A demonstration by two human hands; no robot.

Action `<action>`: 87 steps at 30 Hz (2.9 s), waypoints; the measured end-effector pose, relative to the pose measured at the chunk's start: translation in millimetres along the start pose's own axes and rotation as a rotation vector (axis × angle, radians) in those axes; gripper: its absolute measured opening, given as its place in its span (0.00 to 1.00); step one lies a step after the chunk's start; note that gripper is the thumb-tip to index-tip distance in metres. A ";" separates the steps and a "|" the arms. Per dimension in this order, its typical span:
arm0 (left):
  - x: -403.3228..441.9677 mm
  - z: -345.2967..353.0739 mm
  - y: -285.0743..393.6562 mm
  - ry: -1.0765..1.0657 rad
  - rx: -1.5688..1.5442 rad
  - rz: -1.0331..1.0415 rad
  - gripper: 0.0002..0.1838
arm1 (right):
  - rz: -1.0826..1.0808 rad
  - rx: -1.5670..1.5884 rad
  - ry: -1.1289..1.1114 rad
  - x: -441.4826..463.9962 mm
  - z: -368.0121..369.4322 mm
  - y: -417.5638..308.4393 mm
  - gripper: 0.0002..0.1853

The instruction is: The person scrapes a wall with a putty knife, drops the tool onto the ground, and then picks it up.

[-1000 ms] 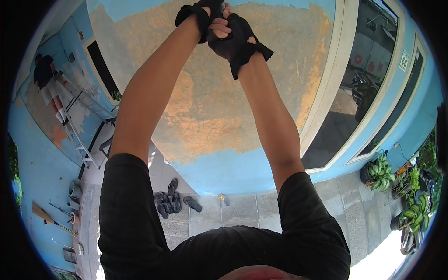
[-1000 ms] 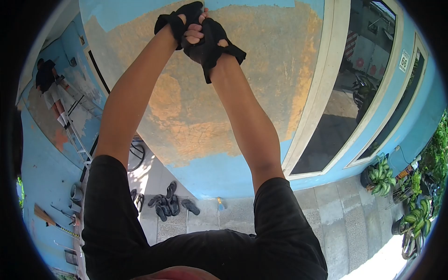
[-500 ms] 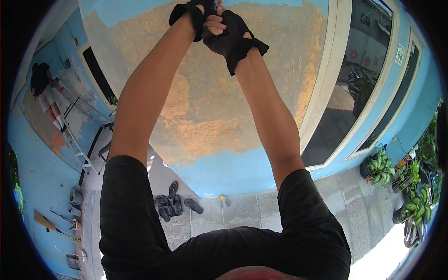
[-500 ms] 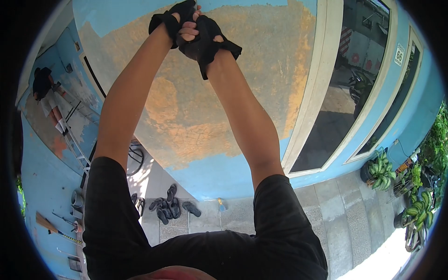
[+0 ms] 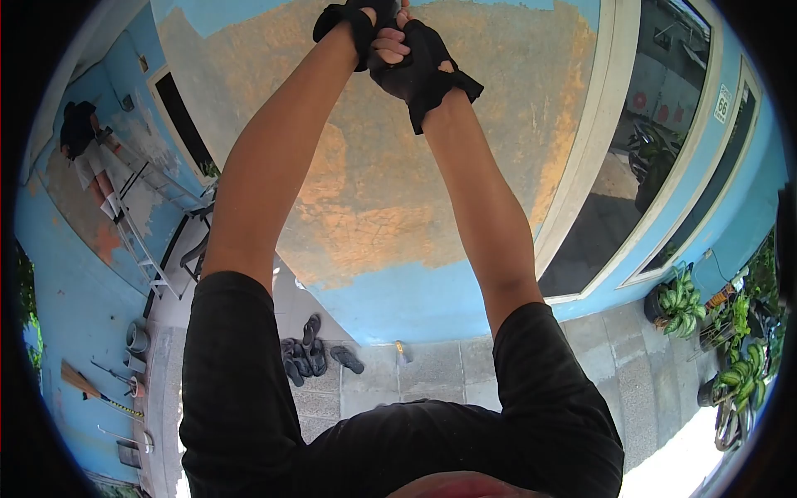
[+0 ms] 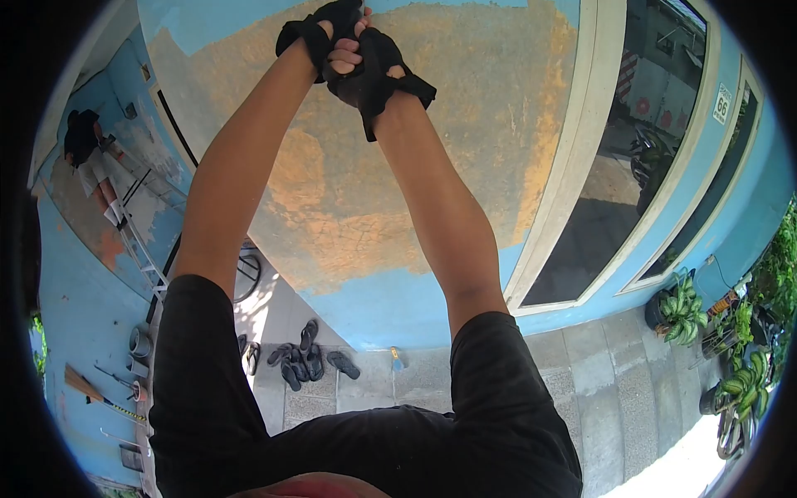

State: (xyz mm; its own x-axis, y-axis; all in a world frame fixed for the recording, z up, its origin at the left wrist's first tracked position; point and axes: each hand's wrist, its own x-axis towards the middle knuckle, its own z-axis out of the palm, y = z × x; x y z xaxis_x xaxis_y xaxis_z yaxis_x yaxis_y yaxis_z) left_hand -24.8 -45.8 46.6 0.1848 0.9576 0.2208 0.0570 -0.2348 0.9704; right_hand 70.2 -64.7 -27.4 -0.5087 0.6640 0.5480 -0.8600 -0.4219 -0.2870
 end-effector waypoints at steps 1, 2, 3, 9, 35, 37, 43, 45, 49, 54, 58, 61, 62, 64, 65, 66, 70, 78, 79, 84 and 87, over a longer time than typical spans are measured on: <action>-4.6 2.1 -4.1 -0.067 -0.041 0.075 0.21 | -0.023 -0.024 -0.014 -0.2 0.1 -3.4 0.09; -9.9 2.8 -6.6 -0.131 -0.082 0.156 0.20 | -0.022 -0.027 -0.021 -2.1 0.1 -6.5 0.09; 7.6 2.4 -19.0 -0.005 -0.045 0.197 0.20 | -0.014 -0.064 -0.019 -6.0 -6.6 -8.4 0.08; -18.4 33.8 -152.4 0.019 -0.051 -0.028 0.20 | 0.027 -0.414 0.200 -124.7 -87.7 6.1 0.09; -269.6 177.9 -502.9 0.170 -0.952 -0.525 0.29 | 0.148 -1.412 0.986 -391.1 -254.2 86.8 0.22; -272.8 180.0 -508.3 0.043 -1.147 -0.441 0.19 | -0.269 -2.190 0.571 -402.3 -256.3 110.4 0.17; -286.8 176.5 -481.9 0.304 -0.659 -0.487 0.11 | 0.099 -1.786 0.852 -415.7 -266.8 132.6 0.19; -289.8 165.6 -473.0 0.367 -0.747 -0.531 0.11 | -0.006 -2.297 0.485 -414.8 -262.3 135.2 0.25; -289.0 123.7 -471.2 0.306 -0.755 -0.587 0.06 | 0.392 -1.802 0.735 -404.3 -230.8 127.3 0.30; -297.6 107.0 -448.5 0.109 -0.451 -0.445 0.06 | 0.197 -0.321 0.807 -394.4 -226.8 127.3 0.43; -309.8 83.5 -431.4 -0.363 -0.683 -0.512 0.13 | 0.239 0.221 0.260 -381.1 -244.6 150.7 0.45; -298.5 71.0 -463.4 0.245 -0.872 -0.637 0.15 | 0.183 0.483 0.072 -373.2 -232.8 168.1 0.50; -291.9 58.8 -478.1 0.403 -0.684 -0.607 0.15 | 0.143 0.175 0.474 -368.6 -215.8 173.7 0.52; -295.0 33.1 -474.8 0.302 -0.784 -0.499 0.13 | 0.080 -0.208 0.999 -348.2 -185.6 188.0 0.59; -297.8 28.8 -472.8 0.195 -0.805 -0.492 0.12 | 0.069 -0.211 1.002 -353.4 -197.2 188.4 0.59; -303.5 26.4 -461.4 0.186 -0.807 -0.500 0.12 | 0.073 -0.088 0.881 -368.4 -221.1 186.9 0.58; -310.7 21.5 -458.9 -0.152 -0.885 -0.597 0.10 | 0.170 0.246 0.367 -376.0 -266.8 202.6 0.58; -310.1 -5.1 -458.8 -0.100 -0.063 -0.341 0.12 | 0.133 -0.044 0.463 -353.8 -205.1 234.1 0.53; -312.1 -4.4 -459.6 -0.097 -0.060 -0.337 0.12 | 0.134 -0.044 0.458 -352.1 -205.9 238.9 0.53; -325.9 -9.8 -459.4 0.002 0.178 -0.108 0.10 | 0.197 -0.472 0.468 -357.4 -226.0 252.6 0.53; -320.3 -17.6 -439.0 0.028 0.214 -0.238 0.10 | 0.177 -0.577 0.452 -351.3 -214.8 258.7 0.47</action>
State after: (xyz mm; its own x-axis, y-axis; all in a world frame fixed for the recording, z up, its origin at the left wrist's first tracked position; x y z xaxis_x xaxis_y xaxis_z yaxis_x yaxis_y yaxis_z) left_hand -126.3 -246.6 -448.4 0.1141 0.9935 -0.0044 0.3011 -0.0303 0.9531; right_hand 17.7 -274.5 -462.9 -0.5011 0.8577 0.1153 -0.5856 -0.2379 -0.7749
